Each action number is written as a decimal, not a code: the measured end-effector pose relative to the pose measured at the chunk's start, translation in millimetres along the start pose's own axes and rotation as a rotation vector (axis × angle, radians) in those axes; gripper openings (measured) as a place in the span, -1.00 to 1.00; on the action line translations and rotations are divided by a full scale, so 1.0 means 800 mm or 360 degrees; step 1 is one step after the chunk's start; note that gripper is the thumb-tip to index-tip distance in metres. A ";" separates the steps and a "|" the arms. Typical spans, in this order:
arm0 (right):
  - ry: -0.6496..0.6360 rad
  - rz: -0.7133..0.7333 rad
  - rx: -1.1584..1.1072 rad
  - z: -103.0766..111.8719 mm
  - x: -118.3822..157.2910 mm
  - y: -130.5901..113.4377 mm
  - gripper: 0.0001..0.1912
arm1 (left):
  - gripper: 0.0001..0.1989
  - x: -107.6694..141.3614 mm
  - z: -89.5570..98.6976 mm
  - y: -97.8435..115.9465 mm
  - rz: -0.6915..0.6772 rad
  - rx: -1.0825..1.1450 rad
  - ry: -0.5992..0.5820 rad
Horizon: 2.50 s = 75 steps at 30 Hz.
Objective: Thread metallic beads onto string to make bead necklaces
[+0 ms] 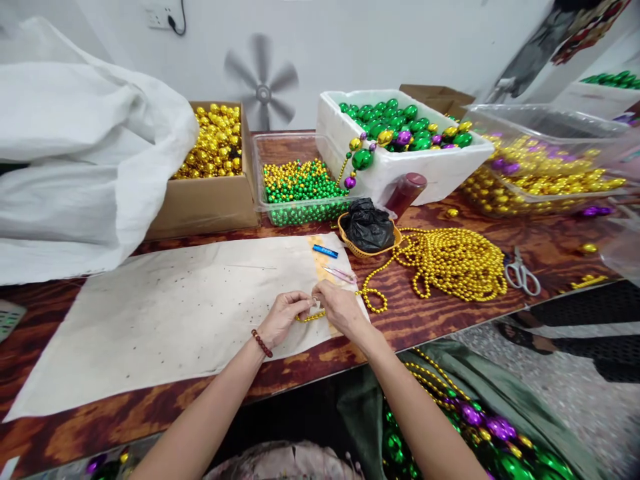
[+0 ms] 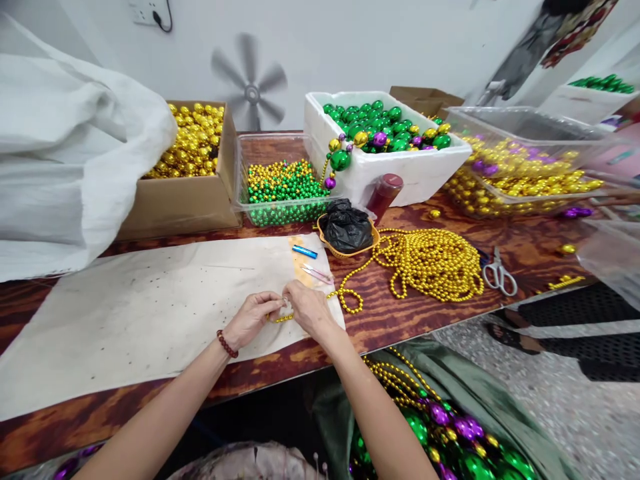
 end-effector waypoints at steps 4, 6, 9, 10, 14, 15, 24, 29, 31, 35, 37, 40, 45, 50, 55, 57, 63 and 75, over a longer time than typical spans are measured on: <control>0.0195 0.0004 -0.0197 0.004 0.004 0.003 -0.84 | -0.81 0.002 0.000 -0.003 0.0031 0.0155 -0.0007; 0.0450 -0.0035 -0.0255 0.023 0.013 0.006 -0.85 | -0.82 0.004 0.002 -0.001 -0.0008 0.0201 0.0031; 0.0686 -0.0011 -0.0340 0.047 0.027 -0.001 -0.86 | -0.85 0.006 0.009 0.003 -0.0109 0.0200 0.0141; 0.0670 0.0030 -0.0365 0.047 0.028 -0.008 -0.85 | -0.86 0.007 0.010 0.004 -0.0146 0.0175 0.0176; 0.0487 0.0079 -0.0177 0.034 0.027 -0.027 -0.78 | -0.87 0.010 0.011 0.006 -0.0261 0.0029 0.0237; 0.0459 0.0057 -0.0084 0.030 0.026 -0.027 -0.77 | -0.87 0.012 0.010 0.007 -0.0274 -0.0007 0.0237; 0.0241 -0.0120 0.0202 0.022 0.018 -0.016 -0.82 | -0.85 0.028 -0.003 0.032 -0.0426 -0.0429 0.0272; 0.0140 -0.0222 0.0309 0.013 0.018 -0.015 -0.87 | -0.85 0.027 -0.005 0.034 -0.0494 -0.0652 0.0345; 0.0285 -0.0206 0.0132 0.011 0.021 -0.013 -0.87 | -0.86 0.023 0.000 0.025 -0.0385 -0.0524 0.0355; 0.0726 -0.0182 -0.0798 0.001 0.034 0.006 -0.90 | -0.81 0.014 0.002 0.006 -0.0155 0.0042 0.0224; 0.0790 -0.0254 -0.1233 -0.015 0.037 0.018 -0.88 | -0.79 0.013 -0.003 0.003 -0.0105 0.0213 0.0136; 0.0788 -0.0332 -0.1456 -0.028 0.038 0.024 -0.85 | -0.79 0.013 -0.003 0.004 -0.0102 0.0177 0.0150; 0.0860 -0.0300 -0.1286 -0.007 0.037 0.024 -0.80 | -0.76 0.014 0.000 0.008 -0.0163 -0.0034 0.0207; 0.1085 -0.0351 -0.0776 0.036 0.046 0.044 -0.76 | -0.70 0.019 -0.008 0.012 -0.0151 -0.0197 0.0143; 0.1181 -0.0271 -0.0276 0.051 0.046 0.040 -0.73 | -0.70 0.023 -0.015 0.015 -0.0140 -0.0267 0.0069; 0.1200 -0.0256 -0.0246 0.050 0.046 0.036 -0.73 | -0.69 0.022 -0.017 0.015 -0.0141 -0.0272 0.0026; 0.1230 -0.0274 -0.0494 0.066 0.048 0.034 -0.76 | -0.73 0.027 -0.026 0.030 -0.0202 -0.0345 -0.0066; 0.1065 0.0036 -0.0222 0.098 0.034 -0.025 -0.74 | -0.75 0.038 -0.050 0.076 -0.0497 -0.0683 -0.0071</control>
Point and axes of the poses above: each hand's wrist, its own x-axis away from the middle knuckle, its own z-axis out of the back of the hand, y = z × x, the point moved 10 cm from there along -x, towards the middle knuckle, and after that the axes turned 9 degrees about z, right-handed, at the moved point
